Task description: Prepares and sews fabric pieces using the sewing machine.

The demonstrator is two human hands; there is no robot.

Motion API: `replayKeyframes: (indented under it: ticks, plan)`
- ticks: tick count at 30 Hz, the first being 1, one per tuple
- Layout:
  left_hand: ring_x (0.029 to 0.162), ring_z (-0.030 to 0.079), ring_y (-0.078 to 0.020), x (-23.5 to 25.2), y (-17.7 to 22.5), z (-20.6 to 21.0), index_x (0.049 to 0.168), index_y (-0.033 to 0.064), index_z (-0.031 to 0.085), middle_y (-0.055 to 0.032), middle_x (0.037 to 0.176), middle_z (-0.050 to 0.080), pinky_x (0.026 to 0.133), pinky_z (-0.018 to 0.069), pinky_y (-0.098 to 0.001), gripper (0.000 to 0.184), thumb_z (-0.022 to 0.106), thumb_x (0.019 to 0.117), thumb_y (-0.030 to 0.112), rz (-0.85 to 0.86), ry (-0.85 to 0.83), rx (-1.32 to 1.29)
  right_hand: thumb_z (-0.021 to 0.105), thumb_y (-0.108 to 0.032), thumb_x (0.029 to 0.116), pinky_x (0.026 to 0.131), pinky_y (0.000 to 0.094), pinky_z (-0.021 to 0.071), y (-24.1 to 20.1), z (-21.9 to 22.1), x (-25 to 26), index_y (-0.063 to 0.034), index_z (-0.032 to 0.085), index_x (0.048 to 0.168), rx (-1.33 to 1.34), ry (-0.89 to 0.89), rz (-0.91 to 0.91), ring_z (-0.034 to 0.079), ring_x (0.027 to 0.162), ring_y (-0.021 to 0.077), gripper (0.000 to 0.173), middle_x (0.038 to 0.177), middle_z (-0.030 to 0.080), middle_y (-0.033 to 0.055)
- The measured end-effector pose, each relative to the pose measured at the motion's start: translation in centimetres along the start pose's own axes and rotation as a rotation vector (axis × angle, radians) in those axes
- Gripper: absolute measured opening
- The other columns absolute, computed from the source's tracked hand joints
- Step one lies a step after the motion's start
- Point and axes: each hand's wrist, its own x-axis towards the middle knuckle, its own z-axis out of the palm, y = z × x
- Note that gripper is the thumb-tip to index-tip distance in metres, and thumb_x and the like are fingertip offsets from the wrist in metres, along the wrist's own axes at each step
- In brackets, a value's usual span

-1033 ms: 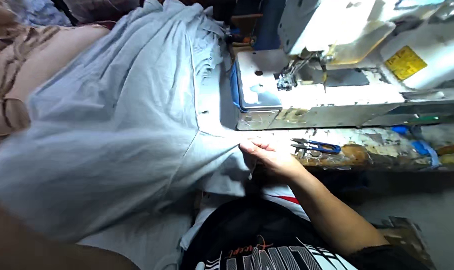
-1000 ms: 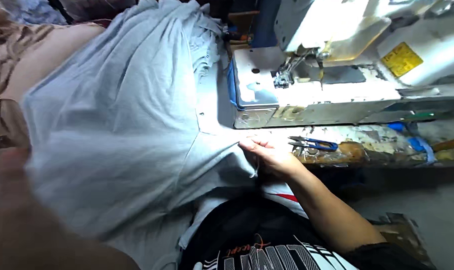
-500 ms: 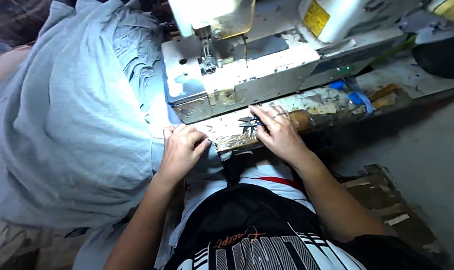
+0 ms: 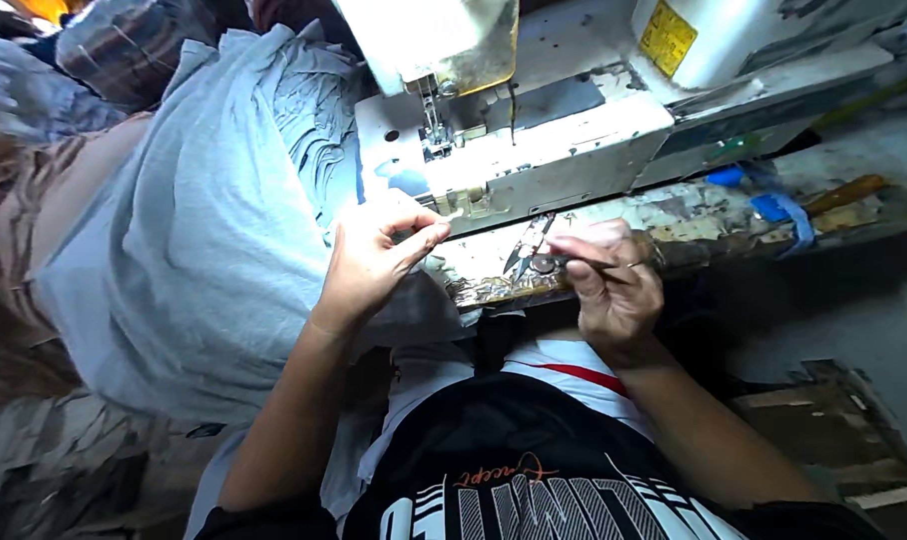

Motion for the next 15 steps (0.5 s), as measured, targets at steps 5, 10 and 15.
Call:
replayKeyframes:
  ticks: [5,10,15]
  plan:
    - [0.097,0.059,-0.0031,-0.5,0.0,-0.3,0.092,0.0102,0.080,0.0006,0.094,0.067,0.087,0.0445,-0.0208,0.012,0.070,0.0945,0.018,0.038,0.026,0.062,0.047,-0.022,0.1098,0.079,0.0208,0.0567,-1.4,4.2,-0.9,0.0038,0.068,0.121,0.237,-0.213,0.148,0.066,0.086,0.0043,0.035,0.099,0.072,0.0075]
    - [0.092,0.056,-0.0060,-0.8,0.4,-0.9,0.089,0.0113,0.080,0.0004,0.088,0.063,0.083,0.0415,-0.0219,0.011,0.071,0.0930,0.018,0.080,0.029,0.115,0.043,-0.038,0.1091,0.073,0.0375,0.0556,-2.5,5.4,0.2,-0.0093,0.072,0.126,-0.118,-0.472,0.219,0.072,0.092,0.0196,0.045,0.115,0.076,0.0083]
    - [0.090,0.056,-0.0093,-0.8,0.5,-0.7,0.090,0.0141,0.081,0.0017,0.087,0.064,0.084,0.0389,-0.0306,0.011,0.071,0.0926,0.019,0.095,0.008,0.136,0.068,-0.018,0.0947,0.077,0.0236,0.0522,-1.9,7.7,1.5,-0.0045,0.074,0.105,0.085,-0.408,0.328,0.065,0.084,0.0053,0.018,0.094,0.071,0.0035]
